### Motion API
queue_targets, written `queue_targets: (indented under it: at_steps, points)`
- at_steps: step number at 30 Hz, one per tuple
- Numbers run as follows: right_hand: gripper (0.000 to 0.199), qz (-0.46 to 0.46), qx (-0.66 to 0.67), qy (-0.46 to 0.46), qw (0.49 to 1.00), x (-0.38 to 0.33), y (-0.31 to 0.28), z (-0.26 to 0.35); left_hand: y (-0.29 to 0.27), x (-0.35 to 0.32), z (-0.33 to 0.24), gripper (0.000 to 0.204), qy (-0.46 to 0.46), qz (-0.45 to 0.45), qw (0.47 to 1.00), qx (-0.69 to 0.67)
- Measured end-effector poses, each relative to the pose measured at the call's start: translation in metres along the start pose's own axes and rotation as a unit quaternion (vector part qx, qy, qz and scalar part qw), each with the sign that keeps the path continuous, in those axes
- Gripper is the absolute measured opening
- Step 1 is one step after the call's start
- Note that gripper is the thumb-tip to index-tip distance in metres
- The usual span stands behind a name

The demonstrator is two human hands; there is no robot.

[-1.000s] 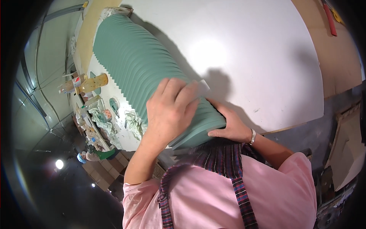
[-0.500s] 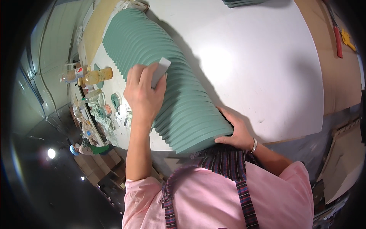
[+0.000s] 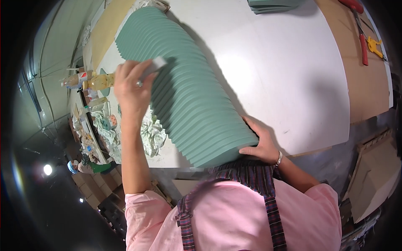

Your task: The person wipes a stack of green grooved foam pieces with a cloth and then uses a white rectangular block to scrape or sand the edges and surfaces of the pieces.

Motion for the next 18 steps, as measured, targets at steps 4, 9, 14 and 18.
queue_targets:
  at_steps: [4, 9, 14, 18]
  points:
    - [0.096, 0.003, -0.010, -0.020, 1.000, 0.005, 0.000, 0.015, 0.023, 0.014, -0.029, 0.033, 0.046, 0.033, 0.998, -0.019]
    - [0.095, -0.011, -0.065, -0.018, 0.998, 0.001, -0.002, 0.025, -0.002, 0.005, 0.037, 0.032, -0.018, 0.013, 1.000, 0.006]
    - [0.100, -0.075, -0.245, -0.069, 0.964, 0.005, 0.006, 0.075, -0.003, -0.006, 0.018, 0.025, 0.000, -0.008, 0.994, -0.111]
    - [0.097, -0.099, -0.324, -0.103, 0.935, 0.014, 0.027, 0.090, 0.002, 0.007, 0.038, 0.023, 0.010, -0.020, 0.997, -0.070]
Point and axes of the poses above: each hand's wrist, its own x-axis towards the middle knuckle, its own y-axis out of the palm, z = x × y, the point moved 9 cm from there along x, towards the middle knuckle, and after that the axes turned 7 degrees about -y, right-handed, at the moved point
